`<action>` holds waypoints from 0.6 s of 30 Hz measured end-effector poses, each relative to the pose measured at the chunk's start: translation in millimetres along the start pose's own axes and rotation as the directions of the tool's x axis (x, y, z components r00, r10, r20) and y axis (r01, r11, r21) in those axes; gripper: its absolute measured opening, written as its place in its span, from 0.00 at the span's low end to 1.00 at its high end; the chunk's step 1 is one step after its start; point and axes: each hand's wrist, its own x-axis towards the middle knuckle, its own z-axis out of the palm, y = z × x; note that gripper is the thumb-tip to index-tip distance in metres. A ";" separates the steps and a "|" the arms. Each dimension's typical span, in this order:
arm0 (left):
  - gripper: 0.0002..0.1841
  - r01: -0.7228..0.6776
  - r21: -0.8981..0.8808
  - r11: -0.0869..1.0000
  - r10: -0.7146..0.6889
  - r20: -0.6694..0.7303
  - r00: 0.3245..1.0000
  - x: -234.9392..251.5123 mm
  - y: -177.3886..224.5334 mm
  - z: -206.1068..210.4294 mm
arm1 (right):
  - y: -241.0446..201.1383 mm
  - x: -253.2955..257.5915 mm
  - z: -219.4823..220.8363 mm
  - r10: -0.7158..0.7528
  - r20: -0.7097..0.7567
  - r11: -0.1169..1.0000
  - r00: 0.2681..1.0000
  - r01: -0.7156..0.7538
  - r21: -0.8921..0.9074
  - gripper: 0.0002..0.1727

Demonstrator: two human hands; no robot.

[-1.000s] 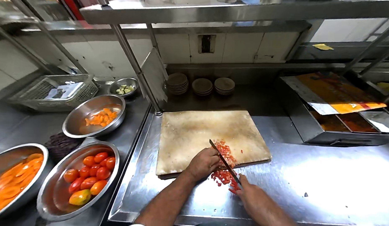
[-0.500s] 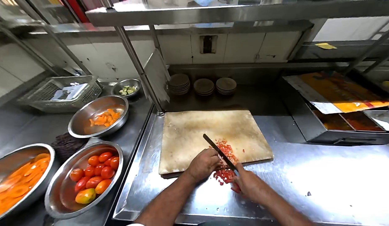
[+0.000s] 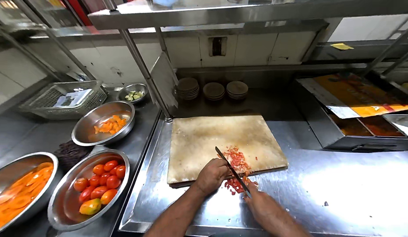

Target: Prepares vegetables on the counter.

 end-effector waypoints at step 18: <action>0.13 0.138 0.127 0.982 -0.143 0.032 0.989 -1.2 15.0 -4.6 | 19.3 -3.1 -28.5 -0.044 -0.007 0.999 0.999 0.044 -0.004 0.28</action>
